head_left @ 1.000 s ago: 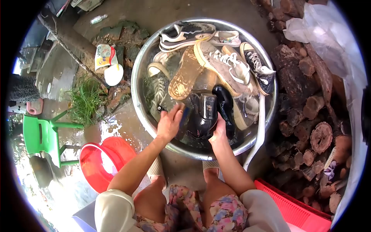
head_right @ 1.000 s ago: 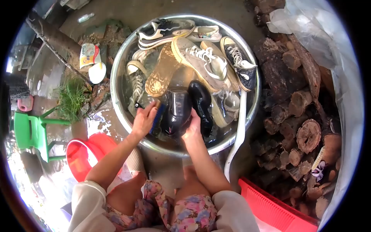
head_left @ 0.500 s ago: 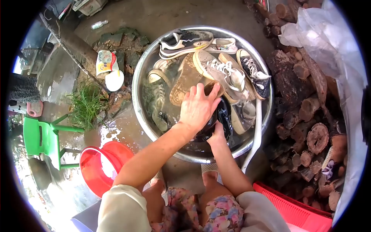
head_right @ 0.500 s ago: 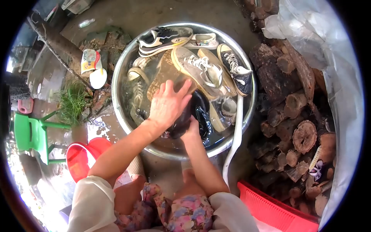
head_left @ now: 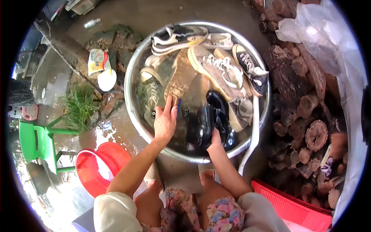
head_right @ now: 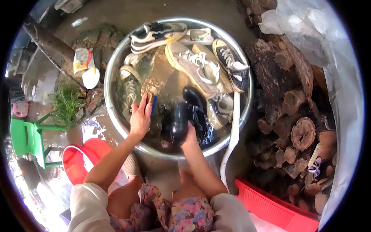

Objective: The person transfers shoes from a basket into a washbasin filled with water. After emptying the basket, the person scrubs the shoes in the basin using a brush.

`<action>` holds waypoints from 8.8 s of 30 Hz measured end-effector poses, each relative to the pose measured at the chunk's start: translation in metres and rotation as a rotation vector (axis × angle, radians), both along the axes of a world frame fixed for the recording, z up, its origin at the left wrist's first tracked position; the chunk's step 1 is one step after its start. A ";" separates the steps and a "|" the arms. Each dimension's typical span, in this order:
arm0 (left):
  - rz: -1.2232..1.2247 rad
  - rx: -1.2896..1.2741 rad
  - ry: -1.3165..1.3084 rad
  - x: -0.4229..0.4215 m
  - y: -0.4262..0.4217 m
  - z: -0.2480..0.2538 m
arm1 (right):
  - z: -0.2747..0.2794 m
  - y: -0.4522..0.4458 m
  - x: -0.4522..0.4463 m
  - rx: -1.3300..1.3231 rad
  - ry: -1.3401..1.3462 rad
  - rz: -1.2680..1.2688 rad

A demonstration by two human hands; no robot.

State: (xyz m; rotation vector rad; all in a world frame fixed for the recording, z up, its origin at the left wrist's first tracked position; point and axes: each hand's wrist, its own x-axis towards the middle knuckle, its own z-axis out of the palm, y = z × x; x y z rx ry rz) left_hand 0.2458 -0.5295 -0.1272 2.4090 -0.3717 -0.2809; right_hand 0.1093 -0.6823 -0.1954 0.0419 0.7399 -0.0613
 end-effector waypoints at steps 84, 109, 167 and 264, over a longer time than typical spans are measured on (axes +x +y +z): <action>-0.401 0.242 -0.146 -0.012 -0.036 0.007 | 0.035 -0.026 -0.020 -1.468 0.230 0.433; -0.481 0.168 -0.031 -0.082 -0.033 -0.010 | 0.042 -0.024 -0.019 -1.056 0.222 0.210; -0.403 0.007 0.108 -0.070 0.008 0.058 | 0.067 0.030 -0.006 -1.063 0.025 0.500; 0.063 -0.780 0.537 -0.029 0.031 -0.005 | 0.152 -0.052 0.035 -1.969 0.259 1.080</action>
